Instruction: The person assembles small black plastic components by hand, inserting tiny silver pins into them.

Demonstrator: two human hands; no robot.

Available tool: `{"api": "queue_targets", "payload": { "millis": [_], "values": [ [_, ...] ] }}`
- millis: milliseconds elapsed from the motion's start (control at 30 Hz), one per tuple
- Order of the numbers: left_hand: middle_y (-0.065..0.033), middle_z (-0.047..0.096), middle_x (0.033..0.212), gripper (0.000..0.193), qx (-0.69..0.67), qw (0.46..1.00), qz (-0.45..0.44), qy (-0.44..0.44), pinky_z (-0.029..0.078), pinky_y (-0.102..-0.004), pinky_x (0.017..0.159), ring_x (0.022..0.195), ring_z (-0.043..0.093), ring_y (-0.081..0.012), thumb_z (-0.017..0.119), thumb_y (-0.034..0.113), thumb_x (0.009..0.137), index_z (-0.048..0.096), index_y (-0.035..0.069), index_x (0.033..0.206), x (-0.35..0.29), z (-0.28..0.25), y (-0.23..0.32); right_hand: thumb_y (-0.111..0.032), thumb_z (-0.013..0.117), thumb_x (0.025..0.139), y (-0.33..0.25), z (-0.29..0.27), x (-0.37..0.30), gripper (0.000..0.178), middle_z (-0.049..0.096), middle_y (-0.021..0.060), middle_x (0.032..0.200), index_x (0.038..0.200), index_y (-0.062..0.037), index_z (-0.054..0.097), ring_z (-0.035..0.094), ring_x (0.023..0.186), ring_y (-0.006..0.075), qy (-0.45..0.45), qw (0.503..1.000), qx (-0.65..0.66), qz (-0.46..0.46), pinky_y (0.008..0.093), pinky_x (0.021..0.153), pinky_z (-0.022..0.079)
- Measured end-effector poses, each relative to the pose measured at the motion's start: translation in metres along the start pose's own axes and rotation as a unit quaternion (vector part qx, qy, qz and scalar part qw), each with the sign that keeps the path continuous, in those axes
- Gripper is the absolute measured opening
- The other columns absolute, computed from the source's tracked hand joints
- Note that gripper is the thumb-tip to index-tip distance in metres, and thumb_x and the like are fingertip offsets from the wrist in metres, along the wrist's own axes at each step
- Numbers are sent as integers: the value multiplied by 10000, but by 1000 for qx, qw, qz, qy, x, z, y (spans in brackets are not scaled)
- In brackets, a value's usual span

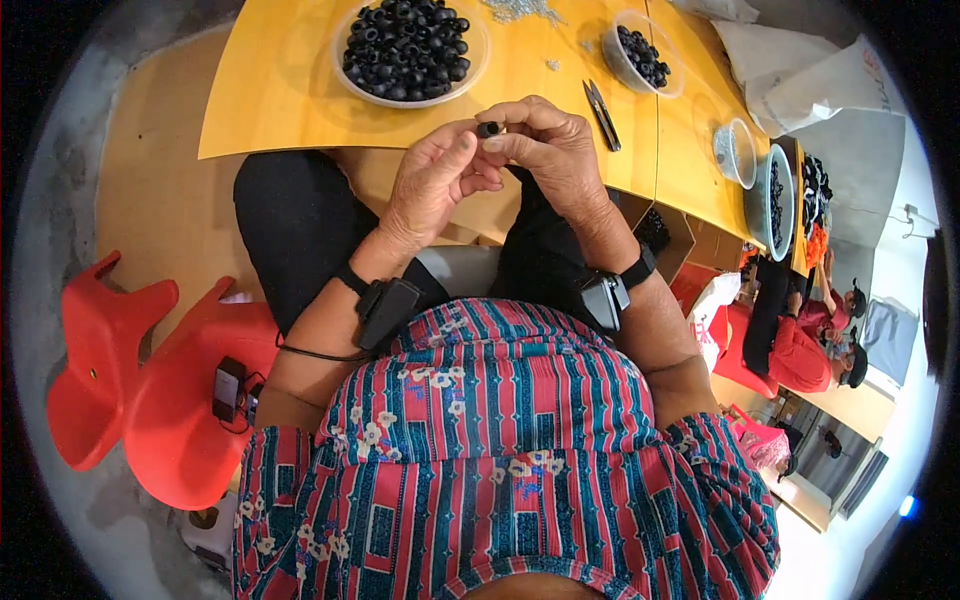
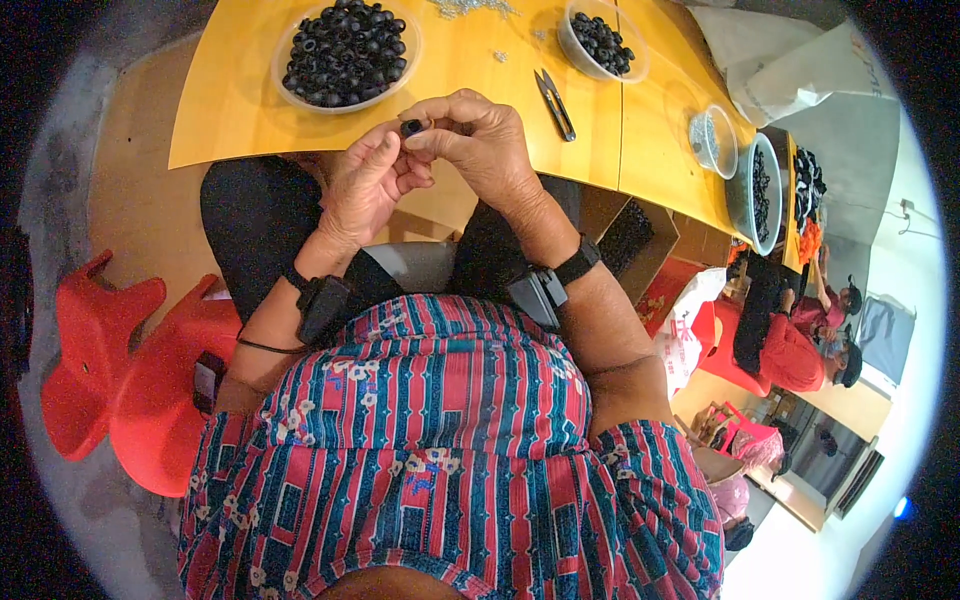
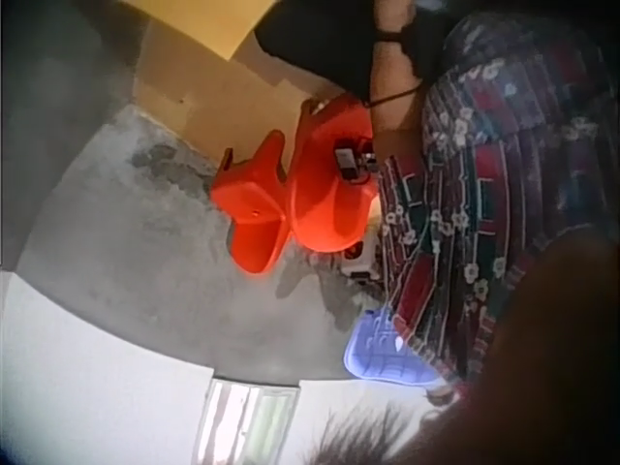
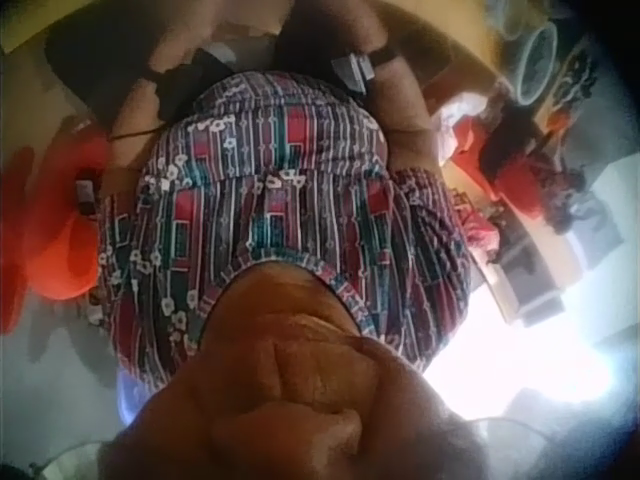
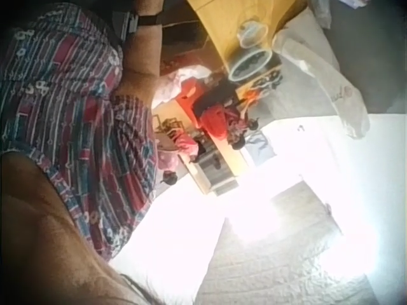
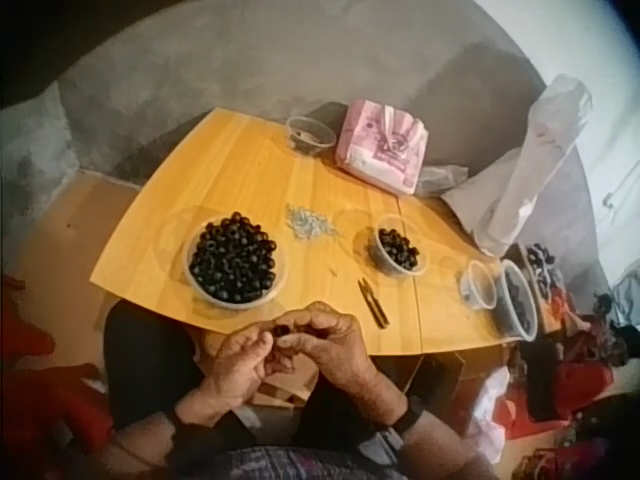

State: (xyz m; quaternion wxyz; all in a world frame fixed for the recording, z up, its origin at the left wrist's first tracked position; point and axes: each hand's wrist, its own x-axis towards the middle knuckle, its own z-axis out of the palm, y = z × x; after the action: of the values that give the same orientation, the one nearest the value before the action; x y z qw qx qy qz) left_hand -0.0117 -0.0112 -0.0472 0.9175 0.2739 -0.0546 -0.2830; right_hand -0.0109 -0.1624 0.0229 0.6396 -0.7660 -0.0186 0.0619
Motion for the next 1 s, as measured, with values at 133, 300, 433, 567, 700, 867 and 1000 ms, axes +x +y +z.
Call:
{"api": "queue_targets", "payload": {
  "millis": [133, 300, 433, 567, 700, 867, 1000],
  "values": [
    [-80, 624, 919, 340, 11, 1000, -13, 11, 529, -254, 714, 749, 598, -103, 540, 287, 922, 557, 2, 1107, -1, -5, -2, 2, 688, 750, 5, 2, -5, 191, 619, 42, 806, 940, 2, 676, 599, 734, 104, 4, 996, 72, 44, 229, 661, 493],
    [-14, 580, 848, 311, -8, 998, -65, -6, 480, -210, 672, 683, 529, -70, 574, 265, 904, 571, 10, 1082, -5, -5, 1, 8, 686, 756, 14, 2, -11, 159, 627, 30, 820, 915, -3, 676, 595, 763, 96, -37, 991, 118, 58, 229, 670, 493],
    [0, 557, 821, 283, -11, 996, -88, -7, 470, -206, 665, 682, 517, -64, 599, 252, 887, 578, 18, 1045, -11, -1, 3, -3, 705, 748, 9, -5, -13, 161, 615, 24, 831, 906, -22, 684, 599, 765, 89, -59, 997, 12, 40, 228, 679, 497],
    [-20, 571, 832, 254, -43, 994, -96, -9, 466, -220, 656, 675, 517, -79, 602, 225, 884, 574, 16, 1026, -10, -4, -2, -88, 698, 775, -7, -17, -7, 141, 627, 25, 779, 898, -22, 688, 601, 777, 97, -21, 997, 5, 74, 240, 691, 492],
    [-31, 577, 839, 256, -54, 993, -99, -26, 456, -233, 657, 670, 510, -89, 596, 215, 887, 568, 8, 1035, -10, -4, -3, -140, 697, 734, 31, -46, 21, 212, 621, 81, 685, 917, -33, 681, 610, 654, 173, 201, 940, -271, -45, 291, 617, 484],
    [-36, 575, 846, 257, -54, 993, -103, -27, 443, -231, 659, 670, 500, -90, 582, 220, 894, 565, 11, 1044, -17, -4, -2, -179, 694, 715, 33, -58, 45, 209, 617, 124, 702, 879, -50, 679, 601, 647, 263, 228, 892, -385, -66, 345, 613, 483],
    [-35, 573, 846, 254, -47, 994, -98, -25, 450, -231, 665, 669, 500, -89, 577, 219, 896, 565, 12, 1042, -20, 0, 0, -213, 695, 709, 37, -56, 50, 200, 623, 131, 726, 836, -59, 677, 606, 674, 294, 224, 873, -432, -35, 379, 638, 490]
  ]
}}
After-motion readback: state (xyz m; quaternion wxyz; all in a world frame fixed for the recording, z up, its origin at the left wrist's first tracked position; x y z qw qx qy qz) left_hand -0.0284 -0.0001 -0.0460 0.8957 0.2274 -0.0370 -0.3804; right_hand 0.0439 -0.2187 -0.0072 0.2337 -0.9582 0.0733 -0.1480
